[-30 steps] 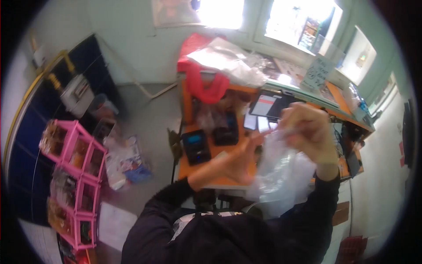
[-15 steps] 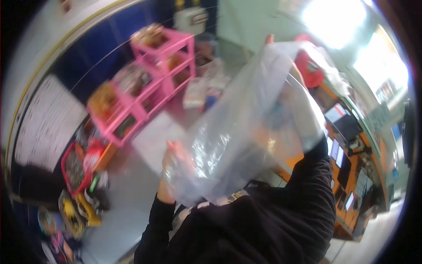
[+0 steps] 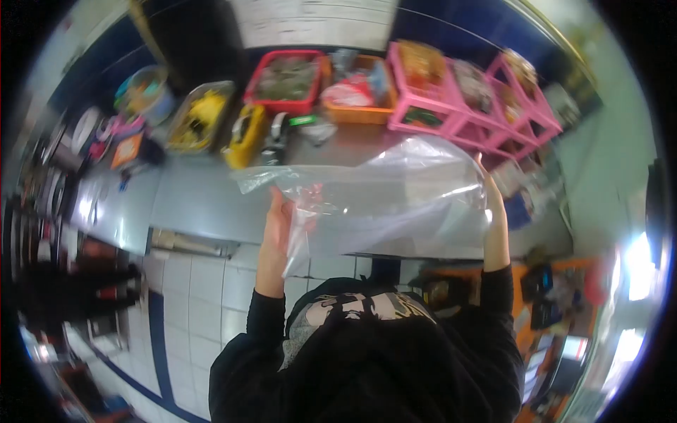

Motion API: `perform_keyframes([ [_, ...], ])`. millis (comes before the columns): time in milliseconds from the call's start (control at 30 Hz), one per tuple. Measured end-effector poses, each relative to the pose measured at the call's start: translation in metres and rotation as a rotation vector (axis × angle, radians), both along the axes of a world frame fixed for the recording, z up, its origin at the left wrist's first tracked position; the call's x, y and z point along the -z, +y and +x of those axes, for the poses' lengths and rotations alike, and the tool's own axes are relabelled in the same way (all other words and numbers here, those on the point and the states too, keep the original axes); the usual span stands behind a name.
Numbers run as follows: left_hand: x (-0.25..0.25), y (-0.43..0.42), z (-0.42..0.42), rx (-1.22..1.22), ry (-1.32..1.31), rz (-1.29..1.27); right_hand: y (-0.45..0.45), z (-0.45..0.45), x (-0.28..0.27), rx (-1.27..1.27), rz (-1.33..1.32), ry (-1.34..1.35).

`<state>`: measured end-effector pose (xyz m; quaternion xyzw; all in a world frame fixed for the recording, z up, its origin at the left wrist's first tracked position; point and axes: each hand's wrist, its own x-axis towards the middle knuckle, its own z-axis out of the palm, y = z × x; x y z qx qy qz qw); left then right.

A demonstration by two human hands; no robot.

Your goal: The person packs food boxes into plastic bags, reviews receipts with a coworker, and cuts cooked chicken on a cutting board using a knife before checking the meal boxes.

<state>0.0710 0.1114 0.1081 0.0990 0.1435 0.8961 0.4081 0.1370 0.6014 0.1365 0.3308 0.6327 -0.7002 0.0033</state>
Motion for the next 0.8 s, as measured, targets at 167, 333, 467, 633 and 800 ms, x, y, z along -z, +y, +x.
perform_keyframes([
  [167, 0.021, -0.077, 0.033, -0.546, 0.038, -0.593, -0.083, -0.06, -0.017, -0.169, -0.033, 0.165],
  [333, -0.002, -0.116, 0.098, -0.803, -0.251, -0.483, -0.153, -0.121, -0.007, -0.31, 0.183, 0.401],
  [467, 0.023, -0.158, 0.156, -0.804, -0.354, -0.573, -0.217, -0.178, 0.005, -1.013, 0.677, 0.14],
  [633, 0.005, -0.141, 0.2, -1.291, -0.423, -0.657, -0.398, -0.098, -0.01, -1.005, 0.639, 0.76],
  [800, 0.012, -0.105, 0.205, -1.519, -0.157, -1.328, -0.51, 0.016, -0.019, -1.853, 0.135, 0.579],
])
